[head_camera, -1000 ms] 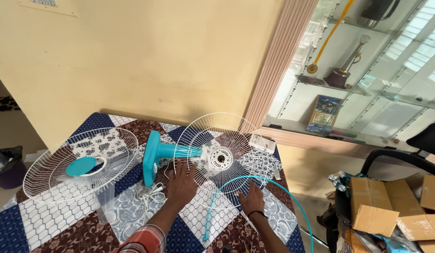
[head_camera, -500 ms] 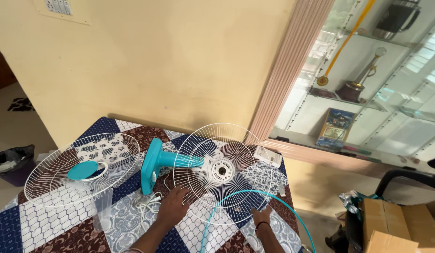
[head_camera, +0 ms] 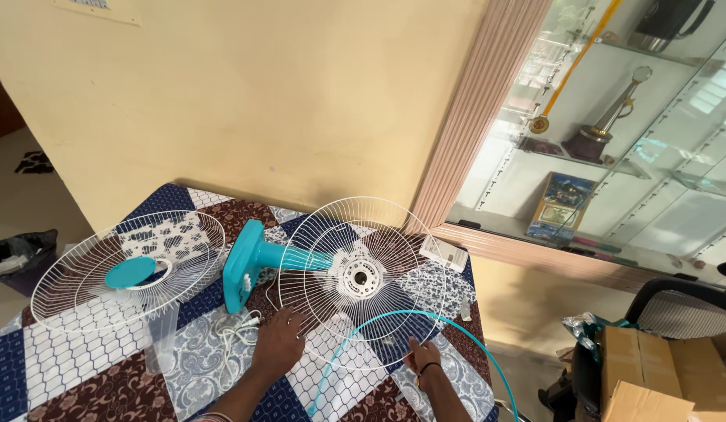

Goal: The person assembles a table fan by attaching the front grill to the fan head, aligning and securing the central hub, and positioning the fan body on a patterned tablecloth. The person handles the fan grill, central hub, and fan head, using a yellow-handled screwdriver to tighten the central hub.

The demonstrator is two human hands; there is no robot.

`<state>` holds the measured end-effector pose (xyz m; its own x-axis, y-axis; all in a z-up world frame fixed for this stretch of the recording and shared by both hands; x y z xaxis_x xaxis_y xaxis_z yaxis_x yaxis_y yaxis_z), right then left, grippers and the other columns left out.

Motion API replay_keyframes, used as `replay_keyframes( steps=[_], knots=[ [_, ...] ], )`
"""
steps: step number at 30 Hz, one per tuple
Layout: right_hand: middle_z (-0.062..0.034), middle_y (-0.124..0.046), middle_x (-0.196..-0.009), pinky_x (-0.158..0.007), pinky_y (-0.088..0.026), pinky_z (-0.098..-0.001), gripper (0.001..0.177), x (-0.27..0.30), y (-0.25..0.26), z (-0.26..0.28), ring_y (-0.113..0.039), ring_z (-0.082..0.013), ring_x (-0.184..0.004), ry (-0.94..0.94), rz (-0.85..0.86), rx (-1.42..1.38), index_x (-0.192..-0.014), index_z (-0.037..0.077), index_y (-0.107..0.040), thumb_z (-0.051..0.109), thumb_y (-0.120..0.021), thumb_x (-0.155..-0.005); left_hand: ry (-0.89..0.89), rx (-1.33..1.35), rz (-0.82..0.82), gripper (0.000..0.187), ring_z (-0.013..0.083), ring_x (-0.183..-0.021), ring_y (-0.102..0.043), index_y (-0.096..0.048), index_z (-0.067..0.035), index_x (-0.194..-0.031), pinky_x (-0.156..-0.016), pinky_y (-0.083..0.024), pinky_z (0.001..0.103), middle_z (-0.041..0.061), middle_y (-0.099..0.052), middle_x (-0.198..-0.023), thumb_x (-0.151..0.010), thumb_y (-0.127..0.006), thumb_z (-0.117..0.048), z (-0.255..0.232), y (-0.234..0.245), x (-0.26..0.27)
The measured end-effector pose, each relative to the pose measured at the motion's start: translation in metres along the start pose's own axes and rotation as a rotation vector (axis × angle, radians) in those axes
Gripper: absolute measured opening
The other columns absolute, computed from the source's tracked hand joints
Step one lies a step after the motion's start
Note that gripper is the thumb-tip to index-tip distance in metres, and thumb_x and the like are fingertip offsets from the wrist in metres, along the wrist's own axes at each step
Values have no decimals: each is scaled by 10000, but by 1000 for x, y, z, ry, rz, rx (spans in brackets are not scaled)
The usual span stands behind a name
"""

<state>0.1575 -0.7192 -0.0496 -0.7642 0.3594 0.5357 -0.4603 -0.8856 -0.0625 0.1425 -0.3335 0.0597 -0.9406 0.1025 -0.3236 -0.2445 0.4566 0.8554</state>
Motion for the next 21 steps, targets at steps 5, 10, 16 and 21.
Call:
replay_keyframes(
  steps=[5,10,16,21],
  knots=[
    [-147,-562,-609,-380,-341,-341,270,11,-11,-14,-452,-193,-412,-4,136,255,-1012,-38,-614,231,-617,-990,-25,-43,32,576,371,-1392,-424,-537,-146,-1359,-1035,-427,579,175,-482,-1460,-823,-729,-238,-11,0,15],
    [-120,-651,-740,-410,-469,-311,94,27,-7,-35,-644,-221,-533,-77,76,243,-1005,-35,-615,58,-606,-1002,26,46,60,537,341,-1383,-462,-542,-166,-1337,-1027,-473,542,146,-499,-1449,-840,-726,-255,-1,0,34],
    [-185,-740,-822,-457,-553,-328,87,51,-13,-52,-778,-214,-658,-76,206,63,-979,-57,-599,-9,-527,-969,55,78,60,560,350,-1375,-471,-530,-162,-1355,-1002,-489,529,169,-494,-1459,-837,-725,-249,9,-1,56],
    [-157,-624,-677,-396,-448,-304,363,69,-2,-46,-603,-205,-461,112,189,160,-902,-91,-573,232,-518,-1059,128,98,94,574,334,-1397,-460,-513,-190,-1383,-1008,-494,513,159,-478,-1490,-846,-707,-245,23,-6,74]
  ],
)
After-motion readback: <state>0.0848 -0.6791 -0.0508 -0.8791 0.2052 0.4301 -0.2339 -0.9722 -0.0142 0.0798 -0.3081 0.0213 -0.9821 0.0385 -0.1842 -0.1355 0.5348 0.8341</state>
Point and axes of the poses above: each hand's wrist, its own x-axis away from the middle knuckle, its own y-axis out of the back of the hand, z = x × y, the point moved 9 cm from there along -x, towards the middle knuckle
